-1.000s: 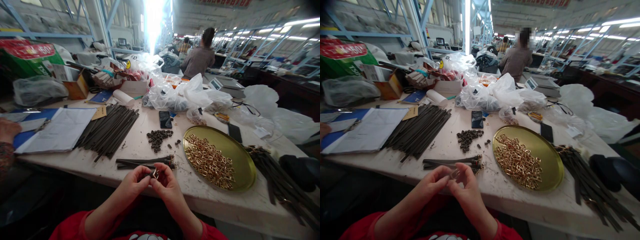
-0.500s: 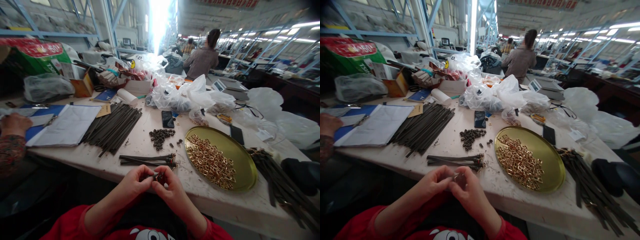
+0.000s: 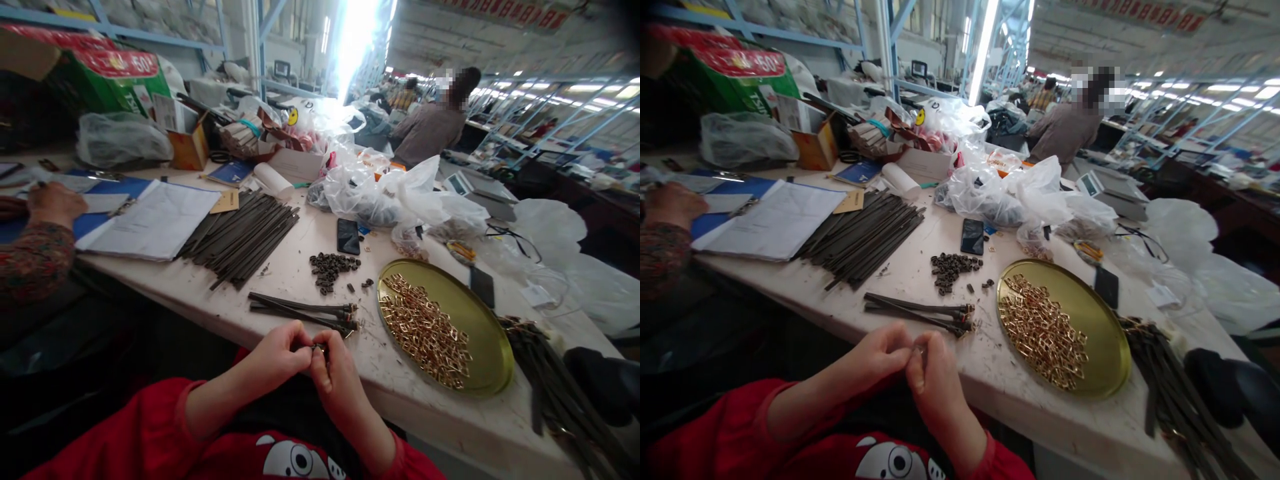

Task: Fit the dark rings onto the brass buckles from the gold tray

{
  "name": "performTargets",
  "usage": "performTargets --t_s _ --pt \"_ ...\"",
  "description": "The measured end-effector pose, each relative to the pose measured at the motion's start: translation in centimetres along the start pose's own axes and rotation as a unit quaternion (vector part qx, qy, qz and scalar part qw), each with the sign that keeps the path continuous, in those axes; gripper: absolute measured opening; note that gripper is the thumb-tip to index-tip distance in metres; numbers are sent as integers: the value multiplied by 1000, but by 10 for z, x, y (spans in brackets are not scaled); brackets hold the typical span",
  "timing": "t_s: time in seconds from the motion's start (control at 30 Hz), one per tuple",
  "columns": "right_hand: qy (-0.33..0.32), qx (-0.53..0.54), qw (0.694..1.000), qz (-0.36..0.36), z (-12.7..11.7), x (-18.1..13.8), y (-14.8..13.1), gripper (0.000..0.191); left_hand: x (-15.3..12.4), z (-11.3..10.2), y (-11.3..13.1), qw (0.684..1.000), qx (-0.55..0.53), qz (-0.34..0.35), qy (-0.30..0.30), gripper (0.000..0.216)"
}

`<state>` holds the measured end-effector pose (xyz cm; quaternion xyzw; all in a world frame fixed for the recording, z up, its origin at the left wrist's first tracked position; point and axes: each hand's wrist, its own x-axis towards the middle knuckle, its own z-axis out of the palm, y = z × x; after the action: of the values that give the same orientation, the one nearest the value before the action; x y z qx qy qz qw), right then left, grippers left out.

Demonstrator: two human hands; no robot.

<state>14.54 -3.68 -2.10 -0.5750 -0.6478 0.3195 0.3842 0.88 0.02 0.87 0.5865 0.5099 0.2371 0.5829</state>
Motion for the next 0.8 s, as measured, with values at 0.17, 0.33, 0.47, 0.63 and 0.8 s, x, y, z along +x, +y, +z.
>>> performTargets --t_s 0.17,0.33,0.47,0.63,0.8 --pt "10 204 969 139 1 3 8 14 -1 -6 -3 990 -119 -19 -69 24" --pt "-6 292 938 190 -1 3 11 21 2 -7 -6 991 -114 -21 -64 26" --pt "5 240 952 189 2 5 19 15 6 -7 -10 998 -37 17 -50 22" --pt "-40 92 988 117 -5 4 22 5 9 -7 -15 996 2 34 -80 21" --pt "-52 -72 996 -16 -12 0 23 7 8 -7 -11 993 14 21 -118 21"
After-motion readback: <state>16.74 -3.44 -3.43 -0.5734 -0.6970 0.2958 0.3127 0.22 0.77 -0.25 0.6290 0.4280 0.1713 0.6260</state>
